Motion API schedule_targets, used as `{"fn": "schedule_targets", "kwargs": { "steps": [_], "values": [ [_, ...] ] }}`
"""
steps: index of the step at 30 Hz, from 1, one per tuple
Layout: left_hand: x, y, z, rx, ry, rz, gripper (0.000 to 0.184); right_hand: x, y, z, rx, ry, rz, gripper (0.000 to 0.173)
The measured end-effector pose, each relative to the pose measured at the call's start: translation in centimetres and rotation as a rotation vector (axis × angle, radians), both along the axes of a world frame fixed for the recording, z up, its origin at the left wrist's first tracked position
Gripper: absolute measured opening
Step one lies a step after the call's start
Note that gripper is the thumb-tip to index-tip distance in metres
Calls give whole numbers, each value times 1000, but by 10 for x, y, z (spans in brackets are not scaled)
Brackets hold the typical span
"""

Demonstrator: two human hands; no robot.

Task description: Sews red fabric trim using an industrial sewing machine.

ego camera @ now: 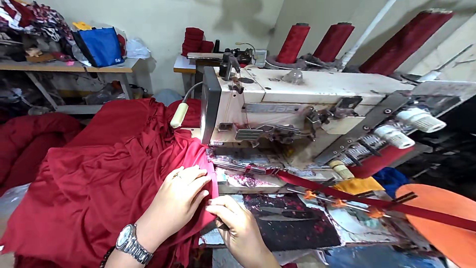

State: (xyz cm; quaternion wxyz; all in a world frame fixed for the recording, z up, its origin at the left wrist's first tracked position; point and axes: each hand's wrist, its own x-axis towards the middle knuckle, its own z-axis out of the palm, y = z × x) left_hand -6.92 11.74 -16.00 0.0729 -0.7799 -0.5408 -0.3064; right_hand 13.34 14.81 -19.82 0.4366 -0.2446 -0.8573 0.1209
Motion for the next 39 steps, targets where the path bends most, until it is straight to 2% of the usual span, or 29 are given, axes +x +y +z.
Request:
{"fn": "schedule_targets", "kwargs": {
  "steps": [7,14,19,27,34,39],
  "values": [
    [-1,0,-1,-38,-38,-10,38,1,-2,1,24,-26,-14,22],
    [-1,0,-3,21,-12,-25,34,2,-5,-2,94,-44,-57,23],
    [-3,0,-3,6,-22,-21,37,2,-3,-2,111,-63,-60,25],
    [-13,19,8,-179,-93,12,42,-7,11,5,125,-38,-75,26],
    [-27,44,27,-391,-63,28,46,-18,24,15,194,-79,-172,29],
    [-32,56,31,-424,-65,41,44,-22,27,19,205,-99,-226,31]
  ]
}}
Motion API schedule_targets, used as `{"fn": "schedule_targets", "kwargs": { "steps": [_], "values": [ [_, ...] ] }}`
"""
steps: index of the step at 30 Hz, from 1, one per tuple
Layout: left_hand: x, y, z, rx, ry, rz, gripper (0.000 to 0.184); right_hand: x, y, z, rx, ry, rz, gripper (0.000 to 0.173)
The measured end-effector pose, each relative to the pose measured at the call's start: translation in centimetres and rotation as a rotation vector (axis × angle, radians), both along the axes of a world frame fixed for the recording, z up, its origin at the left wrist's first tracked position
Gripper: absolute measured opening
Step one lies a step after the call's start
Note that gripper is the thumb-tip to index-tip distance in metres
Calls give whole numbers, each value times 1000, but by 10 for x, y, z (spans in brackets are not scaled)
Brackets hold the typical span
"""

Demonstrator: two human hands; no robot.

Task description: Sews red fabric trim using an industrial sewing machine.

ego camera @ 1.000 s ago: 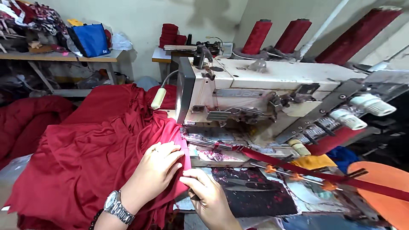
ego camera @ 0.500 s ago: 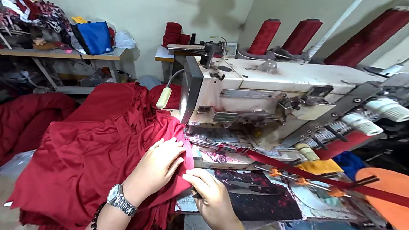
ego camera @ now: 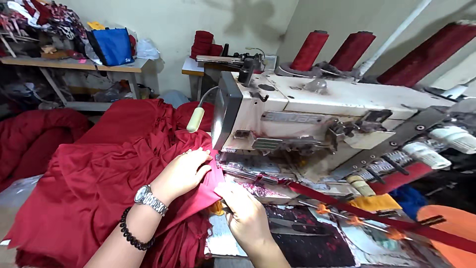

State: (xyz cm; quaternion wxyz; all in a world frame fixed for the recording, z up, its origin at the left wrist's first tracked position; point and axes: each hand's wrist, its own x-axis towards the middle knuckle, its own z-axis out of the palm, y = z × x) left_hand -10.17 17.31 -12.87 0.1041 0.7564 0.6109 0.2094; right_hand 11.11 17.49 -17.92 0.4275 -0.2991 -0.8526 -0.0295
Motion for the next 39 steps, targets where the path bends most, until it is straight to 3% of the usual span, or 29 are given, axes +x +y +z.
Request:
{"fn": "schedule_targets", "kwargs": {
  "steps": [13,17,20,21,22,25,27,29,33,39],
  "values": [
    [-10,5,-5,-24,-96,119,44,-16,-4,10,-90,-18,-100,24],
    [-17,27,2,257,-147,306,29,-18,-7,6,-124,33,-91,25],
    [-22,44,27,77,-367,425,63,-19,-9,5,-120,37,-92,26],
    [-25,47,29,4,-426,420,68,-18,-9,5,-117,32,-94,27],
    [-27,50,26,-10,-452,400,62,-18,-9,5,-115,25,-94,27],
    [-33,38,-2,311,-370,317,16,-17,-9,4,-104,19,-91,27],
    [-37,13,-28,600,-245,217,18,-17,-7,2,-87,27,-86,25],
    [-37,-14,-49,722,-134,175,22,-16,-6,-1,-80,30,-78,23],
    [-33,-42,-63,800,-69,168,21,-17,-7,-3,-79,26,-82,23],
    [-32,-41,-63,819,-65,161,22,-16,-7,-6,-43,27,-100,21]
  ]
}}
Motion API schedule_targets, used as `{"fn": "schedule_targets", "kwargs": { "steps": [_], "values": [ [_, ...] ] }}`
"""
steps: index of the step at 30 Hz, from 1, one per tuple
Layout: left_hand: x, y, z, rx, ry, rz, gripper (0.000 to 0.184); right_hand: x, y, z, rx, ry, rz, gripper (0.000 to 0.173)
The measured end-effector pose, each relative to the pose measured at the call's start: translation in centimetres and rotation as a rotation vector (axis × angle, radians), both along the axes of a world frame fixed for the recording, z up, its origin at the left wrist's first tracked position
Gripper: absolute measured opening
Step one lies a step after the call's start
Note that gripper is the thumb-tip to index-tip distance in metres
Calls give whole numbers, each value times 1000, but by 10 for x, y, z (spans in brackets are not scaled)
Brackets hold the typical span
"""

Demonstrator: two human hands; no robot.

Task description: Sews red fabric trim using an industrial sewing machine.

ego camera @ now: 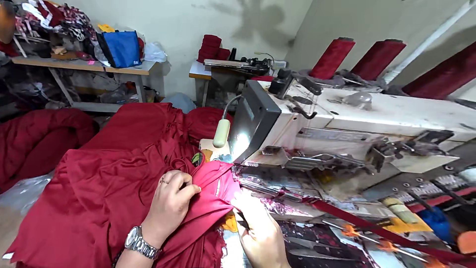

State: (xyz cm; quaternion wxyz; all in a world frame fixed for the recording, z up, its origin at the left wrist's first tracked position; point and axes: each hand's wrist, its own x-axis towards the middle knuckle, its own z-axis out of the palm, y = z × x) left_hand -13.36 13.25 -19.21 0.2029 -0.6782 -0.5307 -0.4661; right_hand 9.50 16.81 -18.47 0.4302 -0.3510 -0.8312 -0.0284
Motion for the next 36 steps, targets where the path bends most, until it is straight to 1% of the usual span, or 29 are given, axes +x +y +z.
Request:
{"fn": "schedule_targets", "kwargs": {
  "steps": [2,3,4,5,6,7,8,10,11,12,14,15,16,18,20,22,24,26,27,28,29,30,31,32,33,34,36],
  "values": [
    [-1,1,6,-57,-49,62,22,1,0,0,-4,1,3,22],
    [-4,3,14,-96,-112,128,20,1,1,0,-3,1,2,23],
    [-10,5,27,-161,-228,194,17,0,1,-1,4,2,-1,23],
    [-17,8,42,-211,-377,249,21,0,1,-1,8,4,-4,24],
    [-24,10,55,-224,-489,290,32,0,1,-2,12,10,-4,23],
    [-27,13,63,-207,-515,307,37,0,0,-3,10,17,-6,23],
    [-24,14,67,-195,-447,272,36,-1,0,-2,6,24,-7,24],
    [-11,14,60,-256,-195,79,27,-2,0,-2,-2,37,-14,24],
    [-6,15,52,-344,-96,-11,28,-3,1,-1,-10,47,-17,23],
    [-6,15,42,-454,-46,-69,31,-3,0,-1,-22,52,-23,24],
    [-18,9,30,-680,-3,-105,38,-2,-5,0,-53,63,-27,28],
    [-27,5,30,-777,27,-106,42,-1,-10,0,-74,76,-11,28],
    [-37,2,31,-813,78,-93,42,1,-18,-2,-100,95,23,27],
    [-57,-1,36,-752,183,-67,33,3,-37,-3,-204,96,145,19],
    [-77,-3,49,-757,210,-61,25,-3,-59,-4,-315,19,262,18],
    [-91,-7,68,-779,159,-81,25,-15,-73,-11,-373,-65,343,25],
    [-89,-16,92,-658,67,-153,29,-38,-76,-15,-352,-72,386,33],
    [-67,-30,121,-533,-29,-311,34,-70,-68,-10,-299,-64,412,35],
    [-50,-36,134,-495,-47,-433,35,-84,-63,-1,-271,-72,416,34],
    [-33,-41,144,-484,-38,-555,36,-94,-59,14,-261,-100,404,27],
    [-22,-45,150,-493,5,-619,35,-95,-58,35,-289,-182,376,19],
    [-17,-46,152,-498,62,-610,36,-88,-57,57,-358,-338,364,18],
    [-19,-46,151,-497,116,-556,36,-76,-55,70,-339,-441,362,16],
    [-25,-46,149,-495,159,-496,37,-62,-52,84,-447,-537,393,18],
    [-30,-47,147,-504,184,-467,37,-47,-46,96,-597,-568,424,20],
    [-32,-49,146,-512,191,-480,37,-31,-40,96,-606,-458,423,18],
    [-21,-54,145,-512,202,-575,37,-11,-25,74,-400,-46,326,14]
  ]
}}
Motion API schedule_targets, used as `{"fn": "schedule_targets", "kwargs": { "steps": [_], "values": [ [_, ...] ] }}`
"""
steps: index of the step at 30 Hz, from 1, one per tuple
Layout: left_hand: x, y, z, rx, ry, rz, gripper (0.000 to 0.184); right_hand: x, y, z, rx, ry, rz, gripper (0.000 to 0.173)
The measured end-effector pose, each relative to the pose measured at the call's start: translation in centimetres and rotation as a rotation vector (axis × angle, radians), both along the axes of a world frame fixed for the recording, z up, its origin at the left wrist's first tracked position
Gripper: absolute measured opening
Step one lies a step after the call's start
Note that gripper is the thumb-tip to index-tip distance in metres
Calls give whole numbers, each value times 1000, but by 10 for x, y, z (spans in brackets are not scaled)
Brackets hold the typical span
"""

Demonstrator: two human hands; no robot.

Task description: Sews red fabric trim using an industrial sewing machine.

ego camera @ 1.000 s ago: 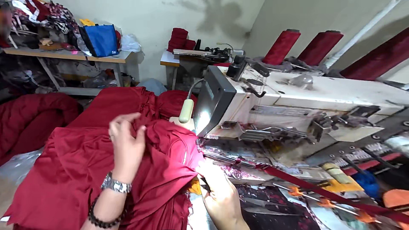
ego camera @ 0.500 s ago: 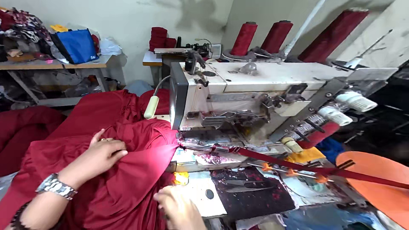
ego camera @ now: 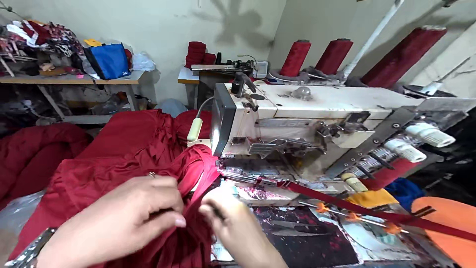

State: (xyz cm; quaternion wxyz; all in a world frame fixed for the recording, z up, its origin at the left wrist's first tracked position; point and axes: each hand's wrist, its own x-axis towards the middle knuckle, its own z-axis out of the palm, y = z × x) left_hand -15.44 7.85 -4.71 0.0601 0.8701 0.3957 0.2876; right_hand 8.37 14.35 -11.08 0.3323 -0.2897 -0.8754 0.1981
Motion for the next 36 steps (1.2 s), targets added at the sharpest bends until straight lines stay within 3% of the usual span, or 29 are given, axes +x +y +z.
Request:
{"fn": "schedule_targets", "kwargs": {
  "steps": [2,5,7,10,12,16,26,32,36],
  "values": [
    [24,-5,-1,2,16,-102,34,9,15,-17,60,188,-77,24],
    [42,-3,4,23,64,-129,33,25,31,-28,15,201,162,21],
    [31,2,6,-25,131,-36,31,37,28,-36,-51,168,244,15],
    [5,13,8,-311,249,113,24,49,17,-58,-148,124,229,13],
    [-6,20,5,-394,307,205,21,51,15,-77,-170,145,204,12],
    [-17,27,3,-277,198,217,23,49,13,-84,-194,219,201,12],
    [-5,28,12,-245,-12,114,20,42,26,-73,-227,297,185,12],
    [6,28,2,-309,32,52,24,37,35,-65,-240,286,154,15],
    [2,34,-10,-57,192,229,21,38,34,-63,-254,252,129,16]
  ]
}}
